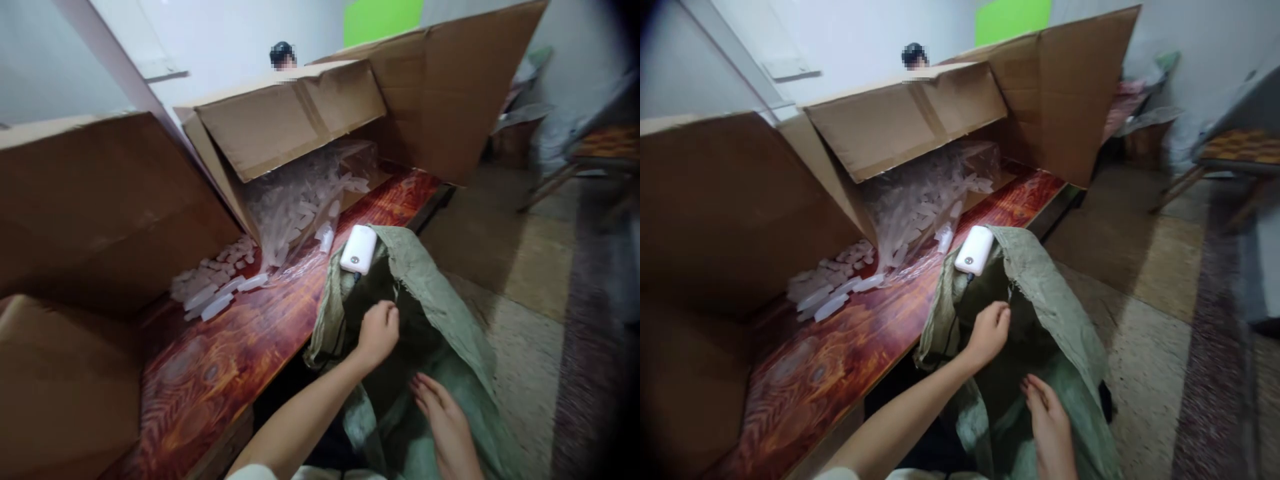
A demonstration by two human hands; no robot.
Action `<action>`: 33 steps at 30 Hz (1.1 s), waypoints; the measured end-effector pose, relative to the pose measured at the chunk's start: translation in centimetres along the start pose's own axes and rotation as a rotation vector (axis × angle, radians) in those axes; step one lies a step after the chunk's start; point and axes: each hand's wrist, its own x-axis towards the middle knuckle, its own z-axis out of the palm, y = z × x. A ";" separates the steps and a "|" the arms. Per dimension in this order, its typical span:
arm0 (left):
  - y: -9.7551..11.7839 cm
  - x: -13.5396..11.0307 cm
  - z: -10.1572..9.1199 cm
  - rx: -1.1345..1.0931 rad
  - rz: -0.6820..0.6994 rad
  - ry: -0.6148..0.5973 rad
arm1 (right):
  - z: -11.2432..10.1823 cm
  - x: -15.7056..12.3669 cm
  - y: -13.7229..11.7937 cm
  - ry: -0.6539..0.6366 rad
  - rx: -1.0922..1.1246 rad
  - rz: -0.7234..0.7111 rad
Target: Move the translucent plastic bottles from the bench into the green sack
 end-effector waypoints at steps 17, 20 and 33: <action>1.9 -5.2 -22.2 0.582 0.092 0.444 | 8.8 -5.1 -7.3 -0.453 -0.282 -0.238; -0.7 -5.4 -28.7 0.933 -0.197 0.555 | 10.5 -5.8 -7.8 -0.544 -0.343 -0.336; -4.4 -9.6 -33.0 0.760 -0.325 0.605 | 30.4 -12.3 -8.3 -0.917 -0.716 -1.078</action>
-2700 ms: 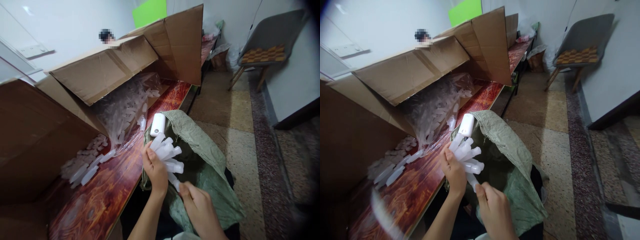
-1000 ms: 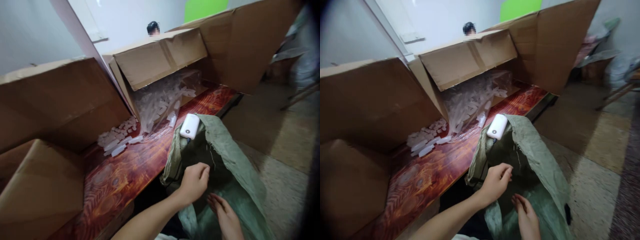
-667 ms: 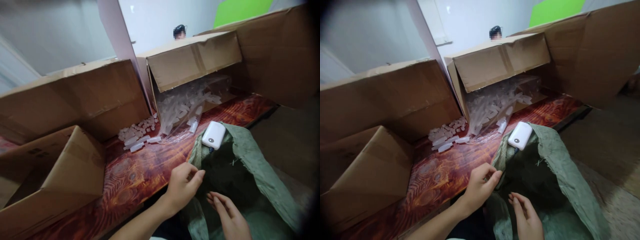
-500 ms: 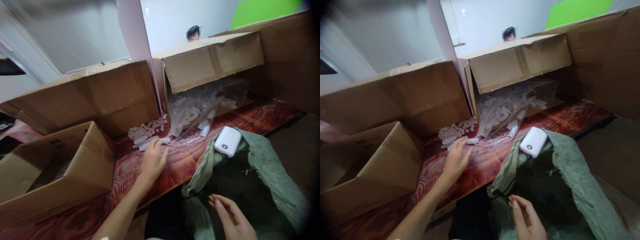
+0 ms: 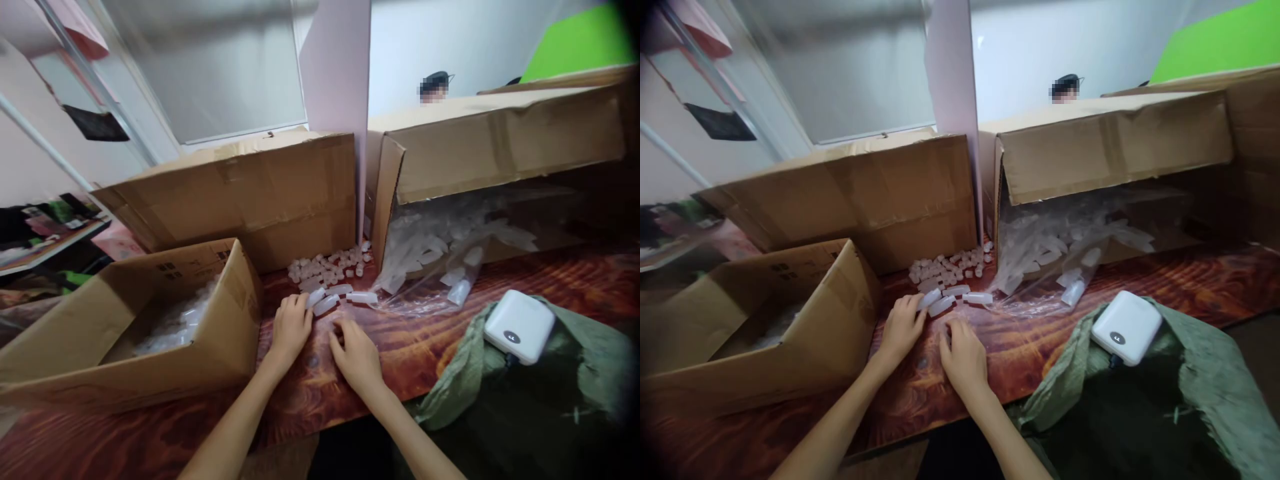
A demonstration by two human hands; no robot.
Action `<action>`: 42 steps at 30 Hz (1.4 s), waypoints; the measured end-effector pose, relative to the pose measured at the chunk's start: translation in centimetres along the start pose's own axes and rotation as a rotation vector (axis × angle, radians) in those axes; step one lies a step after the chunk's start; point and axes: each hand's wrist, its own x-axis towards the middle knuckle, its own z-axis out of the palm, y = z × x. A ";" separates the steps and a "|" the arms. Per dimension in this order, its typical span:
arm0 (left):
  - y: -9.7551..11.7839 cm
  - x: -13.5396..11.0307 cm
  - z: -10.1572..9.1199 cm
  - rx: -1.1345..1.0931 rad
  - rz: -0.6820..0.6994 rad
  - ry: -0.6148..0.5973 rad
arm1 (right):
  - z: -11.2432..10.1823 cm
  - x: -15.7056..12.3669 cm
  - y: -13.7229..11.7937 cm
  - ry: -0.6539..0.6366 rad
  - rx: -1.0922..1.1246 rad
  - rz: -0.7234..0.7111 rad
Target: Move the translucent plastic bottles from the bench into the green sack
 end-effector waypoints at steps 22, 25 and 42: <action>-1.8 -5.8 -0.5 -1.361 -0.669 0.198 | 2.4 11.5 -3.2 -0.442 -0.326 -0.605; -1.9 -5.4 -0.8 -1.370 -0.647 0.175 | 1.0 10.9 -3.4 -0.349 -0.162 -0.506; -0.2 -3.8 -2.8 -1.433 -0.471 -0.466 | -2.1 1.8 -4.3 -0.442 0.228 -0.376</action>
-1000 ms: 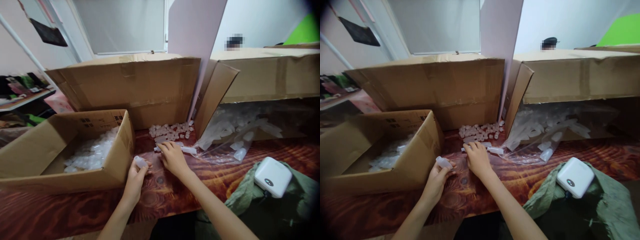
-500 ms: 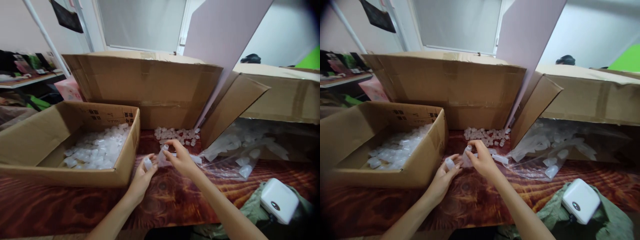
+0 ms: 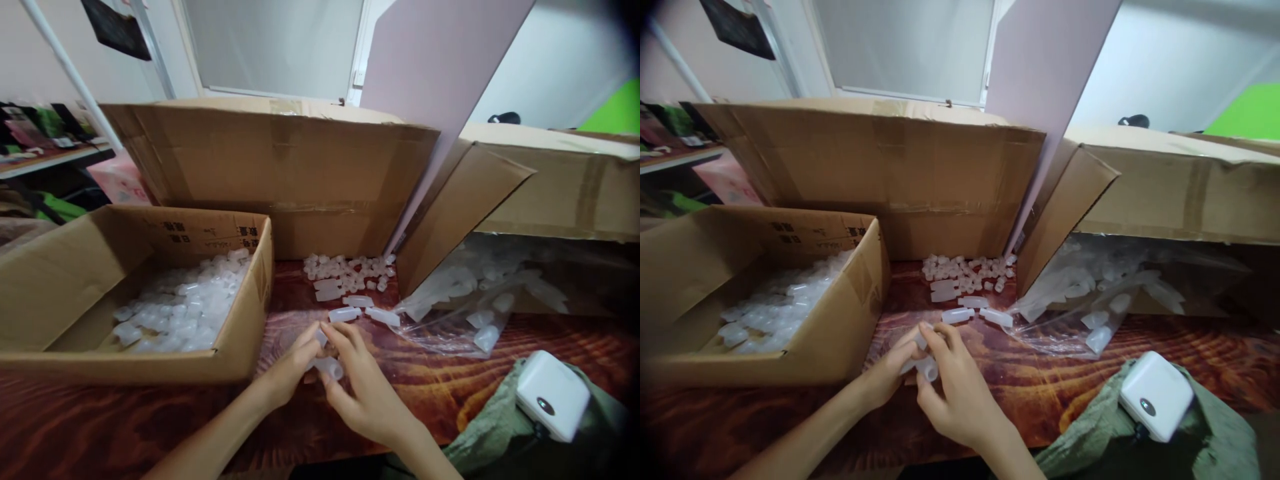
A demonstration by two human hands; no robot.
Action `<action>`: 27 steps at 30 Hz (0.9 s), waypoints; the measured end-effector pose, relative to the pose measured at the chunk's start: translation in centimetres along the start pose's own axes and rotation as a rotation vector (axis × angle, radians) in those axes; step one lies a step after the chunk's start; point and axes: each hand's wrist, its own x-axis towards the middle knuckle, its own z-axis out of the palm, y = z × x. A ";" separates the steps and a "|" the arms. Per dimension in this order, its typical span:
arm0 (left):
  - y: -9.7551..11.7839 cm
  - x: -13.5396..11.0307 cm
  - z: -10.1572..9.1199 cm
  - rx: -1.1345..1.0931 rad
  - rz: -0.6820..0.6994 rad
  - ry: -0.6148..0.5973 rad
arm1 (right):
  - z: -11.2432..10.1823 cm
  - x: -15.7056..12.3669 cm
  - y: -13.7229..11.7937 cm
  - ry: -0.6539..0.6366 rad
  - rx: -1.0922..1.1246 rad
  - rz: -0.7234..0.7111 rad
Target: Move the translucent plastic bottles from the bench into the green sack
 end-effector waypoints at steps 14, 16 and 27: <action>-1.0 1.1 0.9 -0.489 -0.272 0.029 | 2.5 0.1 1.5 0.533 -0.418 -0.178; -1.3 1.4 1.2 -0.526 -0.257 0.099 | 3.0 0.5 1.6 0.584 -0.462 -0.204; -1.5 2.2 0.4 -0.679 -0.061 0.245 | 4.9 2.5 -0.3 0.427 -0.518 -0.197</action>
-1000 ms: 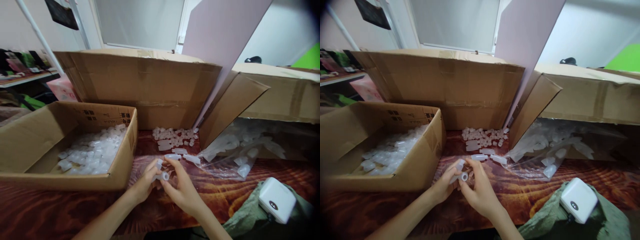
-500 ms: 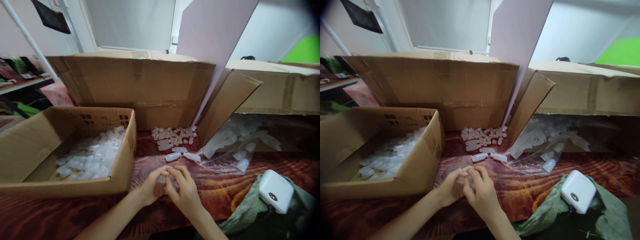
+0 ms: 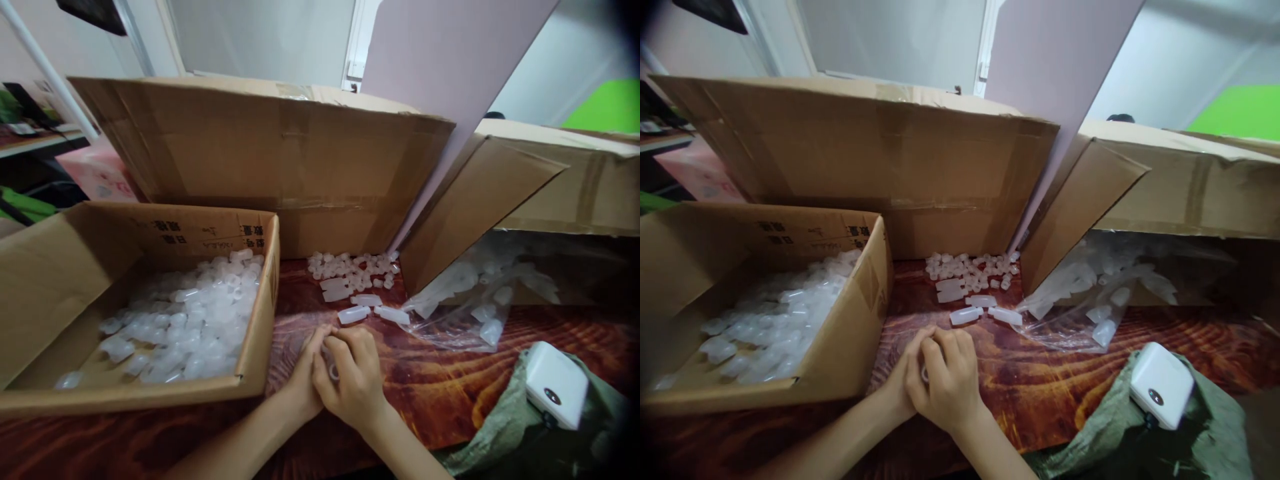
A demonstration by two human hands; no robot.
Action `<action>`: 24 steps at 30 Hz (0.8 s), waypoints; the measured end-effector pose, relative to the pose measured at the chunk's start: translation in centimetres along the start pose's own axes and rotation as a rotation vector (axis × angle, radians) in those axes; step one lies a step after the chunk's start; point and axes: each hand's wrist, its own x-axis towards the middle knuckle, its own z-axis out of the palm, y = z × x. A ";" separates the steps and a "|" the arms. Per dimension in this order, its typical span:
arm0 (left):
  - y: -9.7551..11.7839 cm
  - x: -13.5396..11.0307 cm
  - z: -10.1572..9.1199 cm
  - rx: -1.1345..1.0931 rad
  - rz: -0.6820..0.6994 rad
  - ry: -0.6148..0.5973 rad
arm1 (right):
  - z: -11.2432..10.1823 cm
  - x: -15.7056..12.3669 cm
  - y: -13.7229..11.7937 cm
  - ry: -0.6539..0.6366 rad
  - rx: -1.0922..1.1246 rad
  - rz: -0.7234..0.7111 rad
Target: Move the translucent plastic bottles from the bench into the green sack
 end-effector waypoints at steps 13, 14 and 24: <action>1.0 1.2 -0.8 -0.014 -0.071 0.079 | 1.1 10.9 11.6 -0.554 -0.157 -0.031; 1.0 1.2 -0.8 -0.030 -0.079 0.081 | 1.3 10.9 11.9 -0.617 -0.192 -0.056; 1.7 0.5 -0.2 -0.130 -0.123 0.107 | 3.8 9.9 11.7 -0.763 -0.363 -0.104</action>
